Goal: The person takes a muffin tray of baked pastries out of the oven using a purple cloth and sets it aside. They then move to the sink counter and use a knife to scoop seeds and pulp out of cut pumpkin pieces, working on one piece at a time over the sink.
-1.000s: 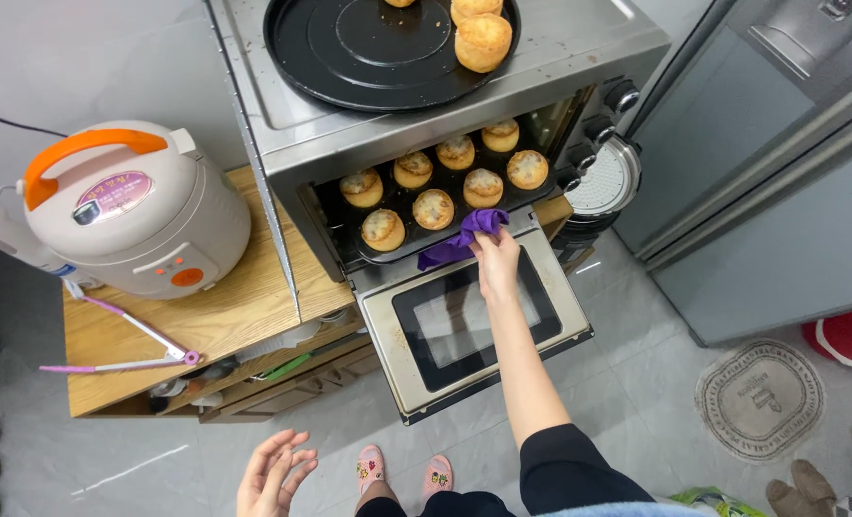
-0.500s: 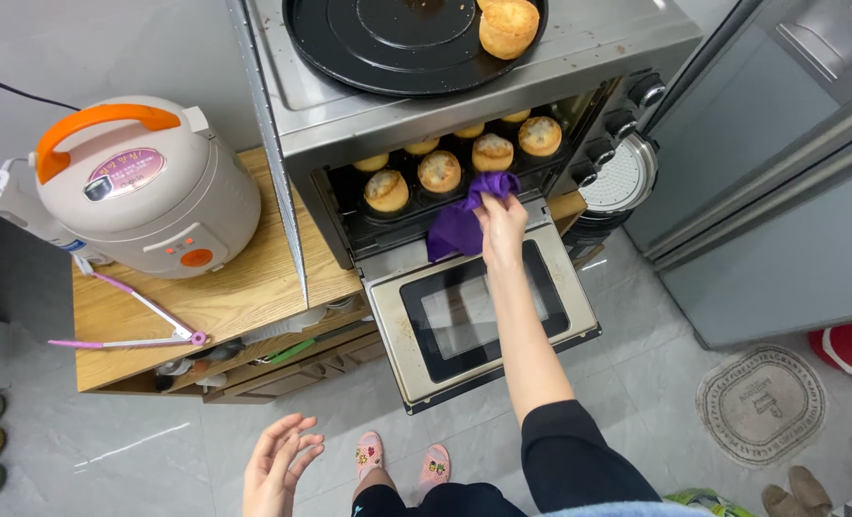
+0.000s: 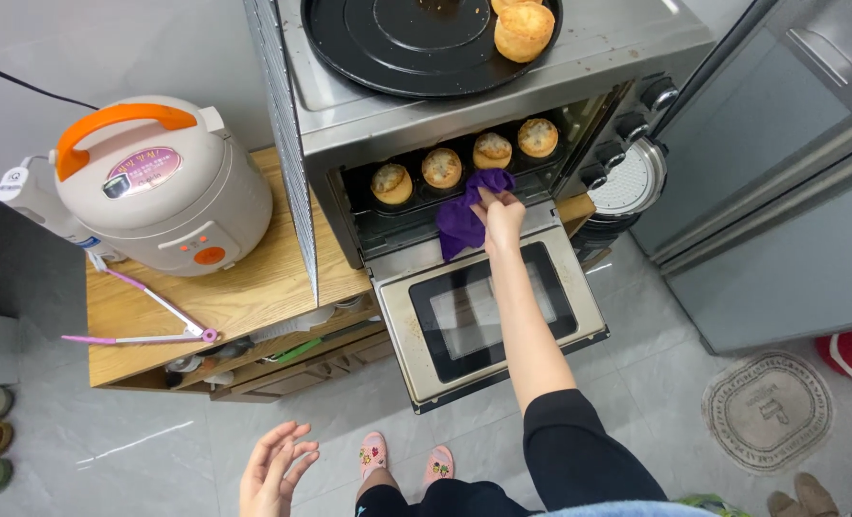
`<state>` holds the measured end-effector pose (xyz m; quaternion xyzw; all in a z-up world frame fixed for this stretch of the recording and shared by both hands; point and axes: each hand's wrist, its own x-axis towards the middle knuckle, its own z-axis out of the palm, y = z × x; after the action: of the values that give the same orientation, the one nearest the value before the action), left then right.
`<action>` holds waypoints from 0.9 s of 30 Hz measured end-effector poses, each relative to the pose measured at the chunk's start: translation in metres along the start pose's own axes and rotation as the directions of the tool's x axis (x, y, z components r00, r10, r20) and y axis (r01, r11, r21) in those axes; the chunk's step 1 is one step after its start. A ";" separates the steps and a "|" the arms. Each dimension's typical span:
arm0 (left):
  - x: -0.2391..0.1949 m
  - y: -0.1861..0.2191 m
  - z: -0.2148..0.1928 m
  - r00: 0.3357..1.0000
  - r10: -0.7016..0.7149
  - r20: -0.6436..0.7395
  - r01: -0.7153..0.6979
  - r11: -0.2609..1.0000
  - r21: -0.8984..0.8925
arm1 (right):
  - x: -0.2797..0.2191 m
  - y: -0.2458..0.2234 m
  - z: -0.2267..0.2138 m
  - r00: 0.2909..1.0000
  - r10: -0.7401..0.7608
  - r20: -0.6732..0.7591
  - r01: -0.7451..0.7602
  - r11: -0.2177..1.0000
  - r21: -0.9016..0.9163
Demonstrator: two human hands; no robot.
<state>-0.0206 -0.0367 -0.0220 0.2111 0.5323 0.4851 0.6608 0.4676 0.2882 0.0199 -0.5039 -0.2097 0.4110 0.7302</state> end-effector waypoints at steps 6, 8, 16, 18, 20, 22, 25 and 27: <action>0.004 -0.002 0.006 0.999 -0.028 0.016 0.028 0.999 -0.014 | 0.005 0.000 -0.014 0.974 0.195 0.112 -0.205 0.975 0.085; 0.005 0.001 0.009 0.999 -0.031 0.023 0.031 0.999 -0.013 | 0.002 0.000 -0.016 0.971 0.207 0.119 -0.217 0.972 0.086; -0.001 0.007 0.010 0.998 -0.051 0.025 0.050 0.998 0.023 | 0.002 -0.004 0.005 0.963 0.257 0.078 -0.266 0.949 0.170; -0.004 0.006 0.007 0.997 -0.079 -0.016 0.080 0.996 0.028 | 0.006 -0.003 0.008 0.963 0.267 0.049 -0.271 0.951 0.150; -0.006 0.002 -0.001 0.998 -0.070 -0.005 0.070 0.997 0.019 | 0.018 0.011 -0.001 0.969 0.237 0.067 -0.244 0.958 0.149; -0.008 0.000 -0.008 0.998 -0.059 0.006 0.059 0.998 0.007 | 0.022 0.017 -0.006 0.974 0.207 0.088 -0.218 0.965 0.148; -0.011 -0.001 -0.013 0.999 -0.037 0.022 0.038 0.999 -0.013 | 0.014 0.013 -0.011 0.977 0.188 0.097 -0.202 0.966 0.163; -0.013 0.000 -0.014 0.998 -0.061 -0.023 0.061 0.998 -0.003 | 0.007 0.010 -0.015 0.967 0.240 0.080 -0.250 0.954 0.162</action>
<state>-0.0330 -0.0518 -0.0205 0.1884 0.5452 0.4679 0.6695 0.4781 0.2869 0.0041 -0.4488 -0.1312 0.5297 0.7076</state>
